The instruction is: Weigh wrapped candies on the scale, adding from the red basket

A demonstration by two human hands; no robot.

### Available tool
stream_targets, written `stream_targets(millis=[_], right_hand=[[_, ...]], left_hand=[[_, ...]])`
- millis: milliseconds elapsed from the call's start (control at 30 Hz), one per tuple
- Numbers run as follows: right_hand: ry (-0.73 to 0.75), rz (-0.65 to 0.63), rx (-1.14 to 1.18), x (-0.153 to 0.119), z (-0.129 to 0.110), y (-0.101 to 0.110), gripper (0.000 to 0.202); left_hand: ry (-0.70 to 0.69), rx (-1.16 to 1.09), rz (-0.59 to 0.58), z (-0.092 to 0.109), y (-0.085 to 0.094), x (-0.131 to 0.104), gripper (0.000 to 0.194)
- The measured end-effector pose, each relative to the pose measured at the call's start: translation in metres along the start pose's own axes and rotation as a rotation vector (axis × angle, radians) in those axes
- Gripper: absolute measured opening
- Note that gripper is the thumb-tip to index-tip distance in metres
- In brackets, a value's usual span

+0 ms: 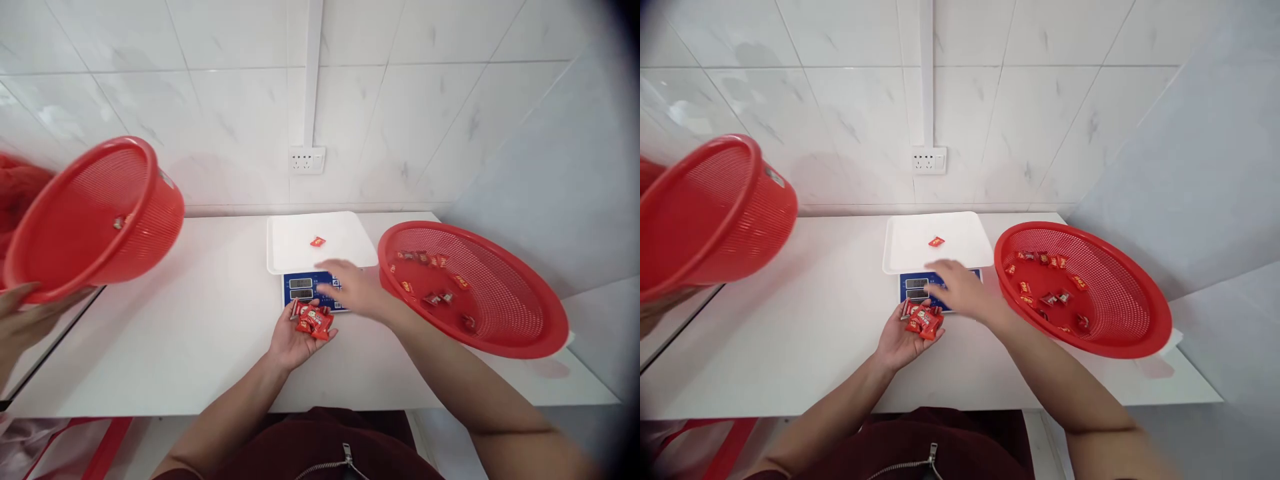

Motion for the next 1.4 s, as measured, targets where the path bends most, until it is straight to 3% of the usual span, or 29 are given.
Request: stream_targets(millis=[100,300,500,733,967,1133,1267,1400], right_hand=[[0.170,-0.251,0.070,-0.029,-0.023,-0.019,0.036],[0.198,-0.250,-0.019,-0.039,-0.028,-0.023,0.028],[0.064,-0.122,0.239,-0.022,-0.015,-0.010,0.024],[-0.204,0.085,0.629,0.013,0.026,-0.005,0.024],[-0.464,0.274,0.596,0.034,0.071,0.004,0.038],[-0.427,0.401,0.447,0.032,0.086,0.008,0.044],[-0.365,0.322,0.264,0.021,0.068,0.002,0.042],[-0.155,0.024,0.326,0.001,0.023,-0.020,0.034]], left_hand=[[-0.019,-0.038,-0.041,0.004,-0.006,0.000,0.044],[-0.016,-0.052,-0.104,0.006,-0.016,0.003,0.038],[-0.061,-0.047,-0.060,0.016,-0.020,0.000,0.041],[-0.121,-0.045,-0.041,0.027,-0.024,-0.006,0.037],[-0.076,-0.061,-0.023,0.020,-0.012,-0.005,0.038],[-0.055,-0.061,0.000,0.016,-0.007,-0.006,0.037],[-0.045,-0.034,0.009,0.014,-0.011,-0.006,0.039],[-0.045,0.052,-0.027,0.011,-0.017,-0.002,0.040]])
Point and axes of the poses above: each hand's wrist, its own x-axis towards the middle knuckle, its own y-axis out of the back of the hand, z = x × y, the point moved 5 cm from there along x, towards the middle knuckle, and after that the axes turned 9 degrees about -x, right-handed, at the moved point
